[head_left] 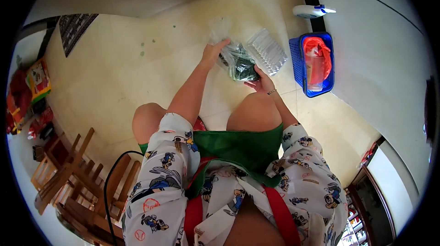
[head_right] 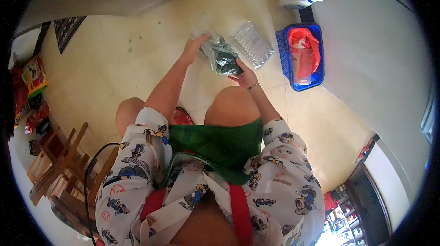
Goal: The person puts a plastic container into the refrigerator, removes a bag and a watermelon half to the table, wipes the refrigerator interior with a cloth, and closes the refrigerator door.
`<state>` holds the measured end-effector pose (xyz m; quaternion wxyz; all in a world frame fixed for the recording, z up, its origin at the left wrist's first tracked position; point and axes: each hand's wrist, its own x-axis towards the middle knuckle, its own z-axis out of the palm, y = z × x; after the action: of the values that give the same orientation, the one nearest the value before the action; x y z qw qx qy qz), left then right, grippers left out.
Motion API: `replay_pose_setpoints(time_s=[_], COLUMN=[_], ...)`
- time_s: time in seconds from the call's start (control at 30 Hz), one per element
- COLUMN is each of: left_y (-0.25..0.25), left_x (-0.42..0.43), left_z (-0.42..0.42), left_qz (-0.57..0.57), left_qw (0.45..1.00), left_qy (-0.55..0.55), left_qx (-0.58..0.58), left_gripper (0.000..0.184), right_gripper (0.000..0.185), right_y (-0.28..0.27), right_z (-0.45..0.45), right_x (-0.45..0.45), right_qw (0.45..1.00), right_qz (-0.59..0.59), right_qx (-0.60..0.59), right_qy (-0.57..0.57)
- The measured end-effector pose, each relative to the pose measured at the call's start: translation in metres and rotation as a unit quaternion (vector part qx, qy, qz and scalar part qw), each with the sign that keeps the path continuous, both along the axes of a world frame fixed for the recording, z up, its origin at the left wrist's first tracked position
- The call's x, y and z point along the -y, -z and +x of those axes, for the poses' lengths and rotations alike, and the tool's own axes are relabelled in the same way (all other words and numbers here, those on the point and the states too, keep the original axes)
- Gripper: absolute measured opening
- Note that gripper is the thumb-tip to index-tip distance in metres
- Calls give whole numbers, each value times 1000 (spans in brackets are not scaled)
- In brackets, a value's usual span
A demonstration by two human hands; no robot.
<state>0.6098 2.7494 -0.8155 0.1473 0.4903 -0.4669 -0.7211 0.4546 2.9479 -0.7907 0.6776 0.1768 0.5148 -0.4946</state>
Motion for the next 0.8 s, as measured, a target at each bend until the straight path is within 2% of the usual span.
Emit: replay_pose_setpoints(time_s=[0.1,0.17,0.2,0.23,0.27,0.3,0.33,0.37,0.4,0.43,0.47,0.5,0.57,0.6,0.67,0.8], left_y=[4,-2,2,18,28,39,38,37,36,12,1,-3,-6,-7,-19,-19], left_x=[8,19,19,17,17,15,13,9,6,7,4,1,-5,-8,-10,-10], left_z=[21,38,43,48,51,51,45,38,33,28,24,19,13,14,18,28], left_qz=[35,166,165,239,311,310,125,-65,-63,-242,-409,-409,-433,-433,-379,-366], left_qw=[999,974,974,952,923,923,990,991,991,948,865,865,803,802,804,805], left_qy=[15,-105,-109,-142,-175,-178,-63,57,54,89,120,118,169,167,198,226], left_qx=[-3,-116,-116,-130,-144,-144,-21,104,104,187,263,265,373,375,413,410], left_gripper=[41,34,34,30,26,26,19,13,13,12,12,12,13,13,11,13], right_gripper=[39,37,40,44,44,49,54,66,66,63,60,60,52,52,41,39], right_y=[-5,4,8,12,10,9,4,-1,-3,0,7,13,22,24,7,25], right_z=[9,9,7,4,-2,-10,-14,-16,-14,-12,-13,-12,-10,-12,-11,-16], right_x=[4,5,5,4,4,4,8,10,14,19,23,26,32,33,43,37], right_qw=[1000,999,999,997,997,999,999,999,999,999,999,999,981,981,934,919], right_qz=[7,0,6,12,11,3,-5,38,40,39,38,37,88,87,193,226], right_qx=[1,4,-29,-62,-61,-22,16,11,10,0,-9,-9,-171,-171,-289,-299], right_qy=[-21,-33,-33,-34,-37,-36,-35,-24,-27,-22,-16,-19,-34,-37,-90,-125])
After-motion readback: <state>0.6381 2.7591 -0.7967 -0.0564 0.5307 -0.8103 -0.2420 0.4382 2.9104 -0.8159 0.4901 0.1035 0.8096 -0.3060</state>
